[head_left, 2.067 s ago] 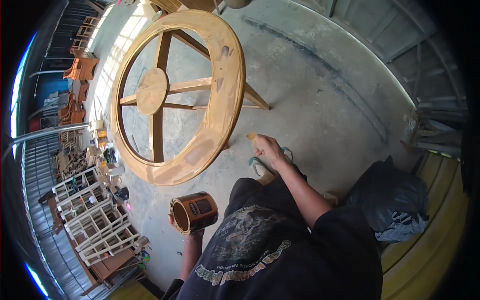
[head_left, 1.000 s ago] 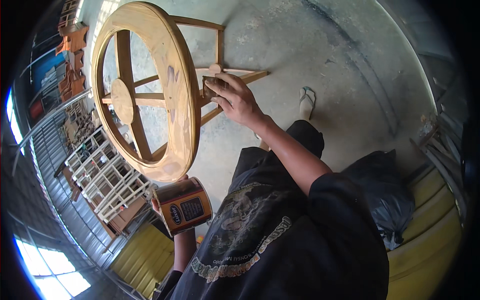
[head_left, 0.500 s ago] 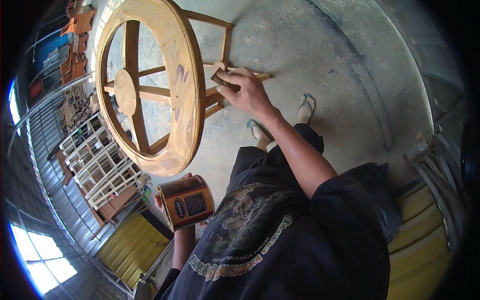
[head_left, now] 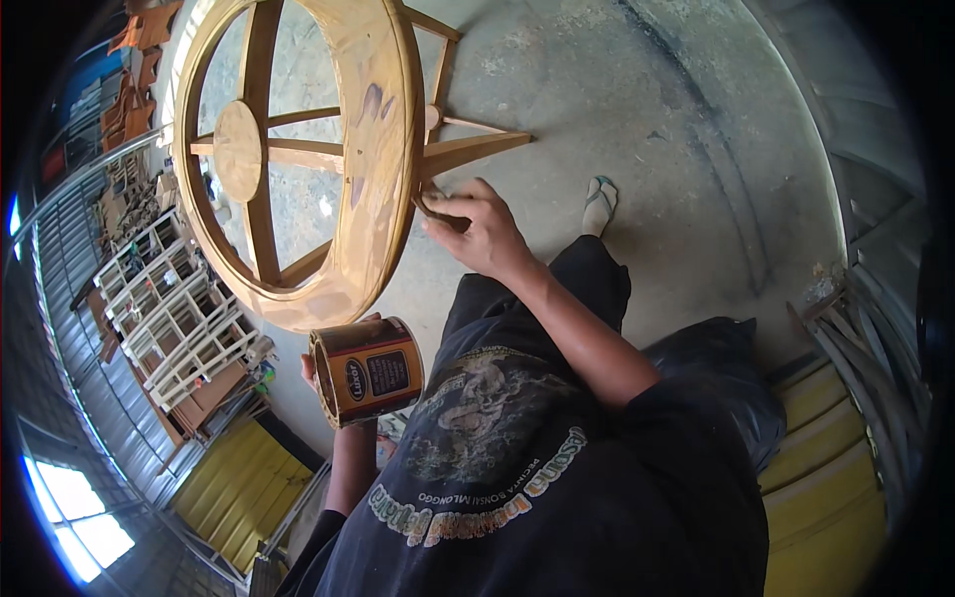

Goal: Apply wood stain or varnish to a wooden furniture piece using a brush.

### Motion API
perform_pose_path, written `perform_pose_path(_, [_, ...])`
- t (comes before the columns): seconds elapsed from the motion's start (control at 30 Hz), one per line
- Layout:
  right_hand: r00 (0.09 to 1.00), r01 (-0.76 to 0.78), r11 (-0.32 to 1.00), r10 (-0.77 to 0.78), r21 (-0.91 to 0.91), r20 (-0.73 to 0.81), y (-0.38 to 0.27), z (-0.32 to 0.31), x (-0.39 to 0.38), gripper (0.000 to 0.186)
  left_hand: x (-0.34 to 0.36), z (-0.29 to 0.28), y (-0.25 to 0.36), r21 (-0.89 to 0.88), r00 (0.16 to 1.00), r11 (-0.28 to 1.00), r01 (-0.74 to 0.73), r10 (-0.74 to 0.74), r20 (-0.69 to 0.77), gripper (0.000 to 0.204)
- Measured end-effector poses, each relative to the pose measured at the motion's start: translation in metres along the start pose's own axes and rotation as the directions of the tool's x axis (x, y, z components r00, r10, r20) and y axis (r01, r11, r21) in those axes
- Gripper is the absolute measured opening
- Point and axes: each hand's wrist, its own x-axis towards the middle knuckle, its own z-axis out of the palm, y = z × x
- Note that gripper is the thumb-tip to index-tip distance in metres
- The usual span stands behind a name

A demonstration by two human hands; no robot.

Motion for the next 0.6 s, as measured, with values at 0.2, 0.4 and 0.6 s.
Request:
perform_pose_path(0.2, [0.946,0.243,0.935,-0.287,-0.259,-0.149,-0.003,-0.021,0.019,0.034,-0.005,0.016,0.001,0.118,0.987,0.989,-0.089,0.104,-0.126,0.103])
perform_pose_path(0.4, [0.968,0.175,0.906,-0.231,-0.386,-0.103,-0.019,-0.011,0.040,0.033,-0.013,-0.003,0.001,0.052,0.989,0.994,-0.093,0.098,-0.109,0.103])
perform_pose_path(0.6, [0.998,0.042,0.960,-0.050,-0.277,-0.024,-0.029,-0.019,0.031,0.029,-0.014,-0.017,-0.006,-0.134,0.995,0.986,-0.095,0.094,-0.016,0.098])
